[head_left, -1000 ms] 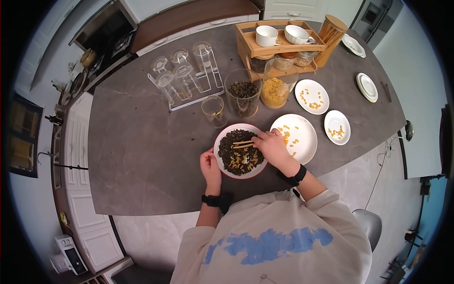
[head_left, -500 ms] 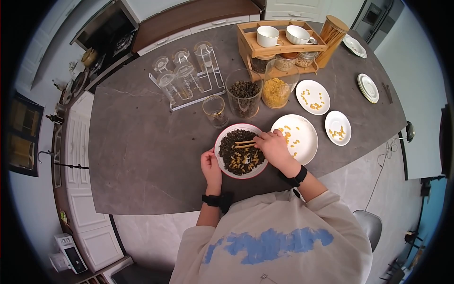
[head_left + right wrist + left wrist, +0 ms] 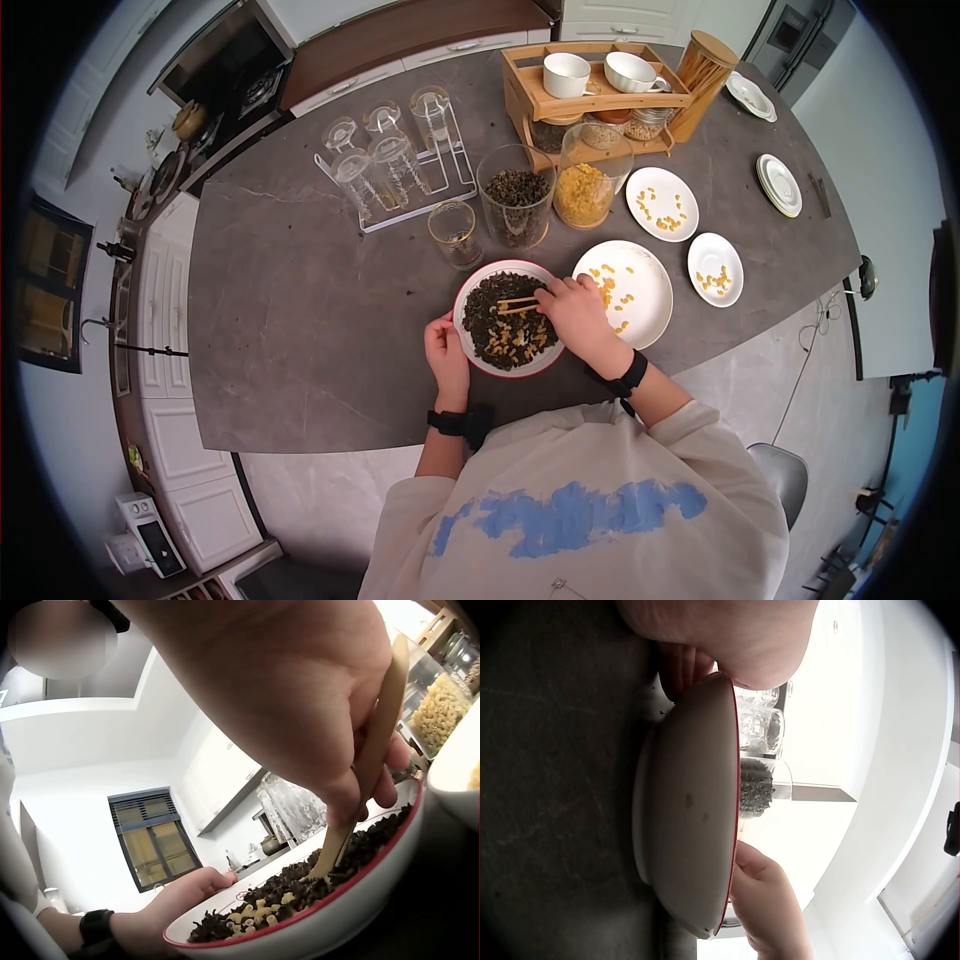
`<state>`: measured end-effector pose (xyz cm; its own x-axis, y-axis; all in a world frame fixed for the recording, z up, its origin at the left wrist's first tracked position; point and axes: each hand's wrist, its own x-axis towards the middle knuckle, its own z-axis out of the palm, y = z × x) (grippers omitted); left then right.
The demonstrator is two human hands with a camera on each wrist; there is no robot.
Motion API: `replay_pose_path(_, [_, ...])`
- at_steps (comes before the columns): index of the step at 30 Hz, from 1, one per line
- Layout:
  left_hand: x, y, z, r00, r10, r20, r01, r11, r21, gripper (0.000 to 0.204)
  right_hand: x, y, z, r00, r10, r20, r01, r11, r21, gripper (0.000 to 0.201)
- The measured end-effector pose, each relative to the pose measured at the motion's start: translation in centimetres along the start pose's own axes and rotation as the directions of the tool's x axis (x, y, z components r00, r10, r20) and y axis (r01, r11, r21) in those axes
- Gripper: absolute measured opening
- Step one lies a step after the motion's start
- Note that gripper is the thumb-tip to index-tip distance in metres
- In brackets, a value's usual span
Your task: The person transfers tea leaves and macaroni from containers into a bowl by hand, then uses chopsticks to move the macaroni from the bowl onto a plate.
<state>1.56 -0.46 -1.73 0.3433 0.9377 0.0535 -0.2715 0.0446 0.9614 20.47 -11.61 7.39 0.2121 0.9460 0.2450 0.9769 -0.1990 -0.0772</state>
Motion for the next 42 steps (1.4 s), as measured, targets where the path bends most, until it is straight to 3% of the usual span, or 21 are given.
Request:
replay_pose_path(6, [0.1,-0.2,-0.1,1.000,-0.001,0.002,0.001,1.000,0.007,0.005,0.3,0.1,0.2,0.999,-0.012,0.044,0.011,1.000,0.009,0.016])
replay_pose_path(15, [0.0,-0.2,-0.2,1.000,-0.019,0.007,0.019,1.000,-0.007,0.006,-2.1,2.0,-2.6,0.995,0.051,-0.084,-0.039,0.989,0.142,0.018])
replay_pose_path(23, [0.0,-0.3,-0.2,1.000,-0.009,0.003,0.009,1.000,-0.008,0.006,-6.7,5.5,-4.8,0.939,0.335,-0.074,-0.331,0.942,0.060,0.020])
replay_pose_path(26, [0.0,-0.3,-0.2,1.000,-0.008,0.006,0.008,1.000,-0.010,0.006,-7.5,6.0,-4.5,0.927,0.367,-0.074,-0.364,0.930,0.053,0.020])
replay_pose_path(35, [0.0,-0.3,-0.3,1.000,-0.007,0.005,0.007,1.000,-0.017,0.006,-5.0,4.3,-4.1,0.958,0.278,-0.067,-0.275,0.960,0.050,0.020])
replay_pose_path(42, [0.1,-0.2,-0.1,1.000,0.008,-0.005,-0.008,1.000,0.004,0.005,-5.3,5.1,-4.0,0.949,0.304,-0.082,-0.300,0.952,0.062,0.020])
